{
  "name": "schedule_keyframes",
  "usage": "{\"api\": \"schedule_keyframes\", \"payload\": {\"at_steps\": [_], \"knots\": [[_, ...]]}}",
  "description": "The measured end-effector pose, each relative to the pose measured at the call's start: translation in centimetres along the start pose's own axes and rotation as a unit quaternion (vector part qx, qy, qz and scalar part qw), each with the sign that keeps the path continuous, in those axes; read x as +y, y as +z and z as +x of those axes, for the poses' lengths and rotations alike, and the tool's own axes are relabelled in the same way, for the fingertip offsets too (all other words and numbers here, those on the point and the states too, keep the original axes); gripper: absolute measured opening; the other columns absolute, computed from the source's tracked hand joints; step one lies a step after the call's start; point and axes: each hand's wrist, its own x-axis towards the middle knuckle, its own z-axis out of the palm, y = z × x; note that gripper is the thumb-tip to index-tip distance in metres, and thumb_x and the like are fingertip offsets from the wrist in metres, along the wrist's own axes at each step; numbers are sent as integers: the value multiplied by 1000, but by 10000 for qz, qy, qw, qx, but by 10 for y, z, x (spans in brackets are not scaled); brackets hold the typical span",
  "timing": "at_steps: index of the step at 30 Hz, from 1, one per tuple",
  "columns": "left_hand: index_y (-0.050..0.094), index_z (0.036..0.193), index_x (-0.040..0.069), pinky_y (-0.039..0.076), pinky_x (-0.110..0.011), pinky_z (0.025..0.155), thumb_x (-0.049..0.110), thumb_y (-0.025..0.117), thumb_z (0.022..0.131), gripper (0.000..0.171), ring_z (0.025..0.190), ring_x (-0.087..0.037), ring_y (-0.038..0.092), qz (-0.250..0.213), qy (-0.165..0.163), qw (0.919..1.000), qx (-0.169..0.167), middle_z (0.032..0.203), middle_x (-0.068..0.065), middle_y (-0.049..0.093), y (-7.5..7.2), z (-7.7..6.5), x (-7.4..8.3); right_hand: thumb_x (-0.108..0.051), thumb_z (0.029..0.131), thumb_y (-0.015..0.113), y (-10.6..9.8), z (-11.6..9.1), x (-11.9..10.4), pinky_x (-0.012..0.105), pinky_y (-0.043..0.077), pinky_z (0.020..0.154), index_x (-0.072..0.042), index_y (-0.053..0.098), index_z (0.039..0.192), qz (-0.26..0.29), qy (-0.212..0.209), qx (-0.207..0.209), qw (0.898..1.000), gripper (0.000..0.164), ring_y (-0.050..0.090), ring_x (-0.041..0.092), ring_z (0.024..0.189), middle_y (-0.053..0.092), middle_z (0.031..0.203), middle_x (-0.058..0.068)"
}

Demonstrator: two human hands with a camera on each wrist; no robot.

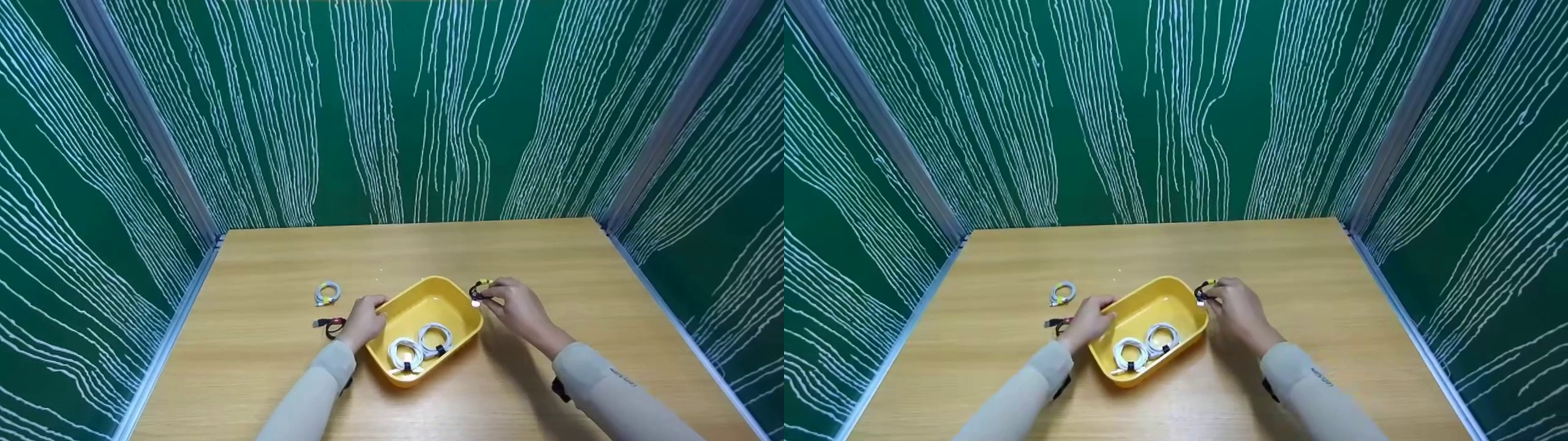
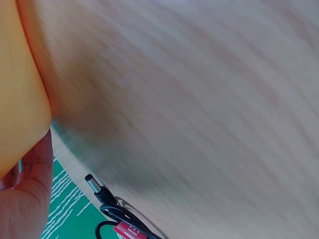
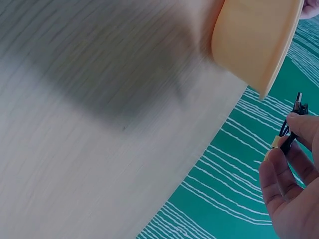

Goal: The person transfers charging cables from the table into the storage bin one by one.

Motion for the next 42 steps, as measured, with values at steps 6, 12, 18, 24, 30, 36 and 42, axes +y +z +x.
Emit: {"api": "schedule_keyframes", "payload": {"at_steps": [6, 12, 18, 24, 30, 36, 42], "knots": [[79, 109, 0, 56, -30, 80, -10, 60, 88, 30, 84, -15, 62, -87, -56, 9999, -5, 99, -12, 77, 0, 0, 0, -2, 87, 87, 2, -1, -6, 49, 64, 84, -5, 86, 98, 1, -21, 45, 10000, 11, 72, 28, 90, 77, 96, 10], [79, 107, -2, 56, -30, 79, -10, 60, 86, 29, 84, -16, 62, -50, 75, 9999, 51, 97, -14, 77, 1, 0, -1, 0, 86, 88, 3, -1, -12, 48, 63, 84, -4, 86, 98, 43, -59, 148, 9999, 13, 73, 28, 90, 78, 96, 10], [80, 108, -1, 56, -29, 77, -11, 59, 85, 33, 82, -16, 63, 35, 195, 9997, 155, 97, -14, 79, 2, 1, -2, 0, 87, 87, 9, 0, -18, 45, 64, 82, -5, 86, 97, 114, -299, 172, 9993, 12, 74, 27, 90, 79, 96, 8], [80, 109, -1, 56, -30, 77, -11, 59, 85, 34, 81, -16, 63, 10, 150, 9998, 160, 97, -15, 79, 2, 1, -3, -1, 86, 89, 15, 2, -24, 44, 64, 82, -5, 87, 97, 114, -420, 148, 9989, 12, 74, 26, 90, 79, 96, 8], [80, 109, -1, 55, -30, 77, -11, 59, 87, 32, 82, -16, 62, -44, 93, 9999, 89, 98, -15, 79, 4, 1, -3, 0, 86, 89, 18, 1, -30, 43, 65, 82, -5, 87, 99, 142, -436, 111, 9989, 14, 75, 27, 90, 79, 97, 9], [78, 105, 0, 54, -29, 75, -9, 59, 87, 28, 80, -15, 61, -106, 84, 9999, 21, 94, -14, 76, 3, 0, -1, -2, 86, 89, 21, -1, -33, 43, 65, 83, -6, 87, 99, 220, -440, 65, 9988, 14, 75, 27, 92, 79, 98, 9], [78, 104, -1, 53, -29, 76, -8, 60, 88, 25, 81, -16, 60, -201, 37, 9998, -14, 94, -14, 75, 1, 0, -3, -6, 90, 87, 24, 1, -40, 42, 65, 86, -7, 87, 103, 437, -286, -183, 9985, 13, 76, 27, 96, 79, 102, 8]]}}
